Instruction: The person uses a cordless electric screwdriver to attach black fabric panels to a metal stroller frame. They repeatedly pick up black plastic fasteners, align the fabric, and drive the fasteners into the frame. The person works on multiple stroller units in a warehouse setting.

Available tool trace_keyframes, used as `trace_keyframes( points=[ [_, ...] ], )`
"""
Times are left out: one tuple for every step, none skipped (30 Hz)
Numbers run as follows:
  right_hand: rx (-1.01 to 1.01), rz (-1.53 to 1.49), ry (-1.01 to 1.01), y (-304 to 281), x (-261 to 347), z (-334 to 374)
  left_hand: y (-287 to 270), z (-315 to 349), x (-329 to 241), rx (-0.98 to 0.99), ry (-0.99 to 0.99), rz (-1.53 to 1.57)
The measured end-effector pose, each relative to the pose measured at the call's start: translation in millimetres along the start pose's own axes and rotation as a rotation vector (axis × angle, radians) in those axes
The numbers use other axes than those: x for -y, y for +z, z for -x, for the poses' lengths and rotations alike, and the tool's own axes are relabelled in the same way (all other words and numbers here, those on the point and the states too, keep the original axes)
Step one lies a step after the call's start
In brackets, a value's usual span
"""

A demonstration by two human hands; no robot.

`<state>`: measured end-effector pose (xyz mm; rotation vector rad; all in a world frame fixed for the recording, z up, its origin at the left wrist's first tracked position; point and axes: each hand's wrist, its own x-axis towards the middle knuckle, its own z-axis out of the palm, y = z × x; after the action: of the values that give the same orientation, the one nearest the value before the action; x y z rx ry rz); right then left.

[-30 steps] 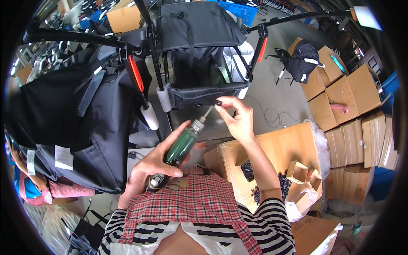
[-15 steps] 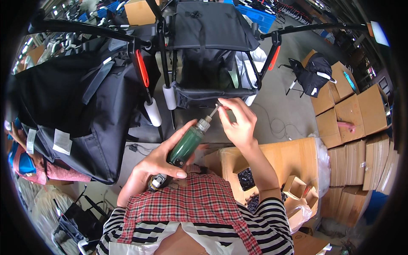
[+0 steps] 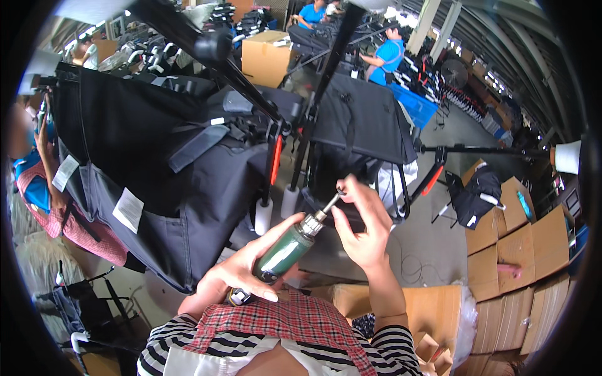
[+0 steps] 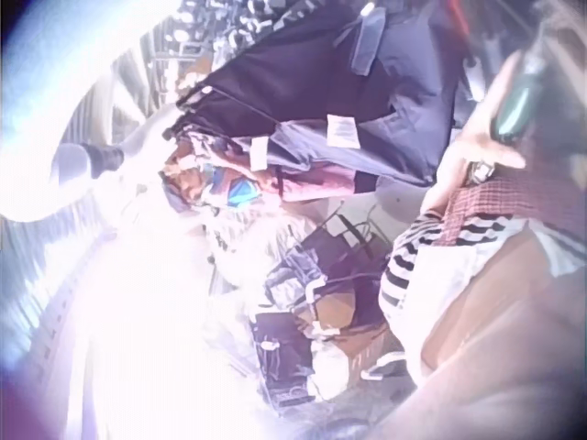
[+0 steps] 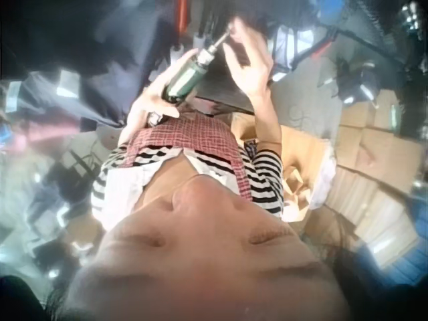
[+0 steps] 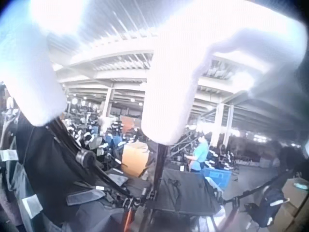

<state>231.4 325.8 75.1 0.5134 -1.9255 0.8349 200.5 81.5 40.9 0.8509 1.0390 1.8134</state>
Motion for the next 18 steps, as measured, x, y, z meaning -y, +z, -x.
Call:
trace_keyframes(
  points=[
    [0.040, -0.043, 0.099, 7.4, -0.8, -9.3, -3.4, 4.1, -2.8, -0.012, 0.041, 0.053],
    [0.044, -0.091, 0.182, 19.6, -15.6, -13.0, -7.2, 6.1, -0.1, -0.017, 0.094, 0.088],
    [0.111, -0.171, 0.199, 35.6, -39.3, -14.7, -7.5, 6.8, -3.4, -0.009, 0.120, 0.095],
    [0.174, -0.242, 0.222, 52.9, -62.8, -16.7, -8.3, 6.2, -7.3, 0.006, 0.138, 0.103],
    [0.202, -0.141, 0.170, 73.7, -79.1, -21.3, -10.5, 6.4, -7.3, 0.006, 0.149, 0.100],
    [0.230, -0.042, 0.118, 98.8, -90.9, -25.1, -13.5, 7.7, -7.0, 0.003, 0.163, 0.097],
    [0.180, -0.062, 0.101, 132.5, -99.8, -24.9, -17.5, 10.5, -7.1, 0.003, 0.186, 0.069],
    [0.140, -0.073, 0.079, 163.0, -106.7, -24.6, -20.5, 15.9, -7.6, 0.011, 0.205, 0.073],
    [0.122, -0.032, 0.040, 182.5, -115.7, -22.8, -24.8, 22.9, -8.7, 0.001, 0.219, 0.044],
    [0.124, -0.068, 0.042, 190.8, -120.5, -22.1, -29.2, 28.7, -7.4, -0.002, 0.238, 0.020],
    [0.142, -0.102, 0.043, 191.7, -118.3, -18.4, -26.9, 34.3, -5.3, -0.060, 0.214, -0.002],
    [0.159, -0.134, 0.045, 192.2, -117.5, -16.4, -32.4, 31.8, -3.6, 0.000, 0.252, 0.042],
    [0.157, -0.143, 0.015, 194.2, -120.7, -21.4, -33.2, 26.2, -6.0, -0.021, 0.264, 0.056],
    [0.190, -0.142, 0.013, 194.2, -119.8, -23.3, -32.7, 22.6, -9.9, -0.044, 0.256, 0.061],
    [0.196, -0.178, 0.015, 196.2, -119.0, -24.5, -33.2, 19.0, -8.9, -0.078, 0.266, 0.070],
    [0.200, -0.211, 0.017, 196.8, -118.6, -24.9, -32.4, 14.4, -4.9, -0.087, 0.297, 0.095],
    [0.214, -0.208, 0.017, 194.5, -116.1, -24.5, -29.9, 12.5, -4.3, -0.107, 0.320, 0.133],
    [0.232, -0.220, 0.020, 196.2, -119.8, -24.6, -27.7, 10.6, -3.9, -0.126, 0.342, 0.171]
  ],
)
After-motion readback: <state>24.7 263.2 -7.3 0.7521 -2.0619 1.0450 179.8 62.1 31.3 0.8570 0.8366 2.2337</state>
